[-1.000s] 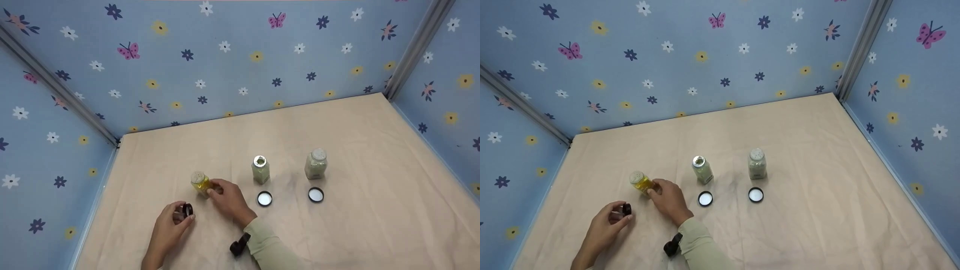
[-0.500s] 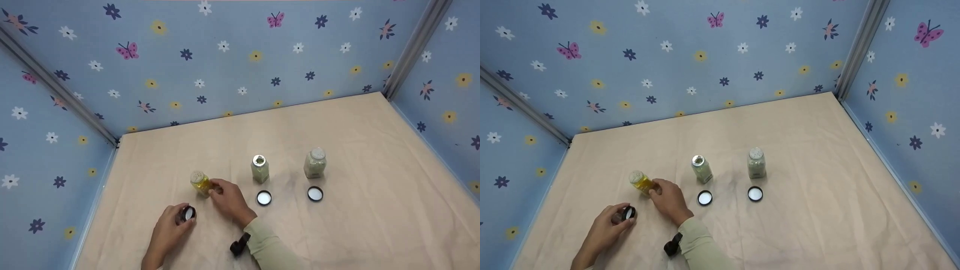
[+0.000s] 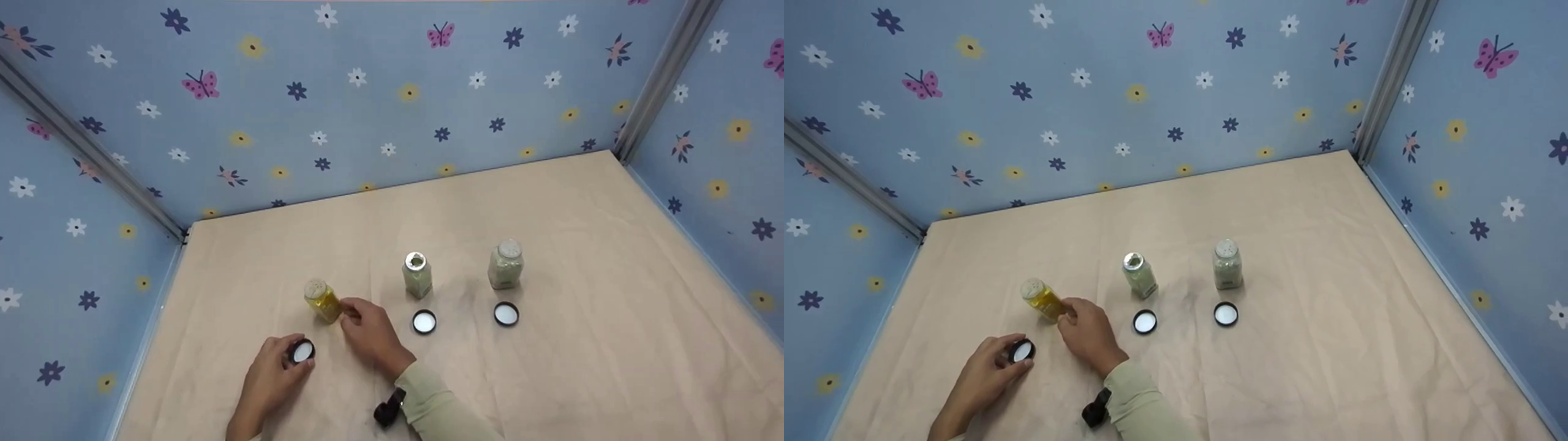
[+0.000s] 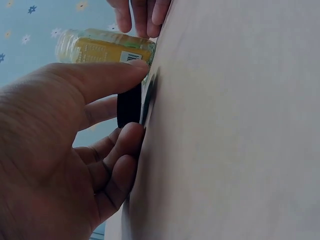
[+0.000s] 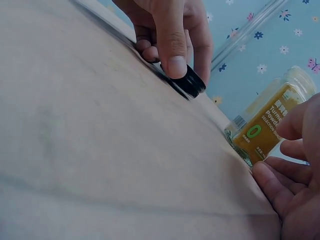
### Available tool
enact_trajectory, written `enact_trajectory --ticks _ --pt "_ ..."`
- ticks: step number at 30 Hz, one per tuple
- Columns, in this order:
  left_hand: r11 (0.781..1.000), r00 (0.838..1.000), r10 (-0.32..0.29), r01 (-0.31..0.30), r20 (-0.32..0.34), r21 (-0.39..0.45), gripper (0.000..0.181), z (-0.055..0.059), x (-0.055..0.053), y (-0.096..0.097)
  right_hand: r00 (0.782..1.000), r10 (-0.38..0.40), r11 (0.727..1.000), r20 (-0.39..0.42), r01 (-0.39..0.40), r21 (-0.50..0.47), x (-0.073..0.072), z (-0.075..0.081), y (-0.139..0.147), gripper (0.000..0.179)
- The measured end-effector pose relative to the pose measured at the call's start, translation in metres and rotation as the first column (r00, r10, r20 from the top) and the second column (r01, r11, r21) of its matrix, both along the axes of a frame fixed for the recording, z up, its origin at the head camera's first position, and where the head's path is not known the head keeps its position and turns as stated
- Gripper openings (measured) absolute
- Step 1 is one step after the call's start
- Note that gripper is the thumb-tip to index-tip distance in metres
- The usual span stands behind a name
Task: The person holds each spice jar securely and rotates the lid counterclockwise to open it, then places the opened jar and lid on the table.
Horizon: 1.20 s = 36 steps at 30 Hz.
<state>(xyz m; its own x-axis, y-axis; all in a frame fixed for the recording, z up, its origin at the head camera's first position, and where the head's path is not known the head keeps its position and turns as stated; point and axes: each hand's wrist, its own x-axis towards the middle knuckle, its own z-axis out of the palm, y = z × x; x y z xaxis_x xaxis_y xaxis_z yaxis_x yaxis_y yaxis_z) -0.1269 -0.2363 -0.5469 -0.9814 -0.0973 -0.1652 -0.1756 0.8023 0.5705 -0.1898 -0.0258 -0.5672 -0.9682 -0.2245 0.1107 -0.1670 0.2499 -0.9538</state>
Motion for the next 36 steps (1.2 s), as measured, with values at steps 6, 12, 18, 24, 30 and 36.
enact_trajectory --ticks 6,12,18,24,30,36 --pt "1.0 0.999 0.009 -0.009 0.031 -0.015 0.058 -0.002 0.0 -0.003 1.0 0.008 1.0 0.004 -0.008 -0.003 0.001 0.0 -0.002 0.031" --pt "1.0 0.998 0.021 -0.02 0.057 -0.024 0.06 -0.001 -0.001 -0.004 1.0 -0.002 1.0 -0.014 0.002 -0.008 0.002 0.0 -0.004 0.031" --pt "0.999 0.997 0.025 -0.023 0.079 -0.024 0.063 0.001 0.0 -0.008 1.0 0.016 0.999 -0.011 -0.016 0.029 0.007 0.002 -0.005 0.033" --pt "0.998 0.995 0.044 -0.047 0.09 0.032 0.068 0.003 0.0 -0.009 0.996 0.049 0.996 -0.074 -0.043 0.08 0.013 0.01 0.0 0.029" --pt "0.994 0.995 0.065 -0.071 0.074 0.088 0.063 0.004 -0.003 -0.009 0.981 0.058 0.981 -0.185 -0.022 0.191 0.018 0.018 0.014 0.025" --pt "0.99 0.994 0.106 -0.108 0.023 0.087 0.044 0.01 -0.005 -0.012 0.971 0.089 0.966 -0.221 -0.03 0.258 0.022 0.029 0.028 0.023"
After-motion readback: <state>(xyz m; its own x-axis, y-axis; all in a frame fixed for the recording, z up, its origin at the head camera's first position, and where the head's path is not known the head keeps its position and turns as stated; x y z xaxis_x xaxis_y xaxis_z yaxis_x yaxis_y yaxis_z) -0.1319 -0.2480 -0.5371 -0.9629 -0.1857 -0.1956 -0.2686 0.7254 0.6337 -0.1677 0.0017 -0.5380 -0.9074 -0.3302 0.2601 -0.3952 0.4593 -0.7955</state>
